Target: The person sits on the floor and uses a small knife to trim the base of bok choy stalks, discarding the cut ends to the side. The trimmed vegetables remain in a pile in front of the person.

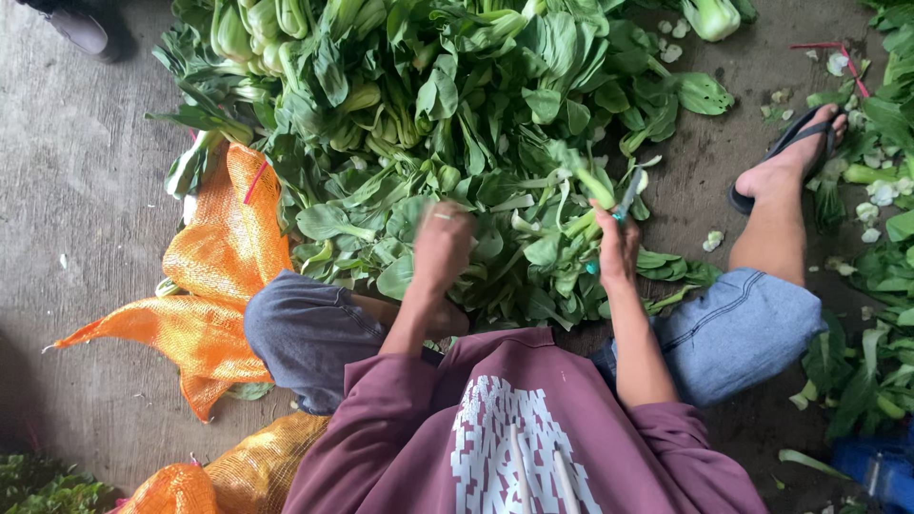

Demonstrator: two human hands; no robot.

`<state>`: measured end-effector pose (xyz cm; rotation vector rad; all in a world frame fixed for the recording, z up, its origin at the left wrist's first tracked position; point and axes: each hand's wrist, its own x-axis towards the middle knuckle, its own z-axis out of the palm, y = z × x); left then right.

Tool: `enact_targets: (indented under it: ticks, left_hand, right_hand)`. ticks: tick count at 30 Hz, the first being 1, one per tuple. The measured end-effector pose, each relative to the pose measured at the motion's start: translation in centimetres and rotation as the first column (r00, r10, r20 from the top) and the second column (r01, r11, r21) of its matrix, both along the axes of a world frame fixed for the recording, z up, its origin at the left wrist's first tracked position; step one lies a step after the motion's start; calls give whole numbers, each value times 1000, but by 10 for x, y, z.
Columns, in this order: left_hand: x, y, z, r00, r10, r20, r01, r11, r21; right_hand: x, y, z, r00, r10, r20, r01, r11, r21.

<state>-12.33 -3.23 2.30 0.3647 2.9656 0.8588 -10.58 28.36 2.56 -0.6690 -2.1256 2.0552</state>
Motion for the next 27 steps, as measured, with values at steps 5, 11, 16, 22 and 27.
enact_targets:
  ticks: [5,11,16,22,27]
  left_hand:
    - [6,10,-56,978,-179,105,207,885,-418]
    - [-11,-1,-31,967,-117,226,213,856,-471]
    - [-18,-2,58,969,-245,-11,243,950,194]
    - [-4,22,82,972,-183,145,41,745,666]
    - [-8,27,52,980,-199,-7,183,884,430]
  right_hand:
    - [0,-1,1,993,63,-101,-70,995,-67]
    - [2,8,3,993,-70,97,82,990,-118]
    - [1,1,6,976,134,174,-108,983,-150]
    - [11,-46,22,879,463,114,-474,824,311]
    - [14,-62,53,798,596,92,-446,481,755]
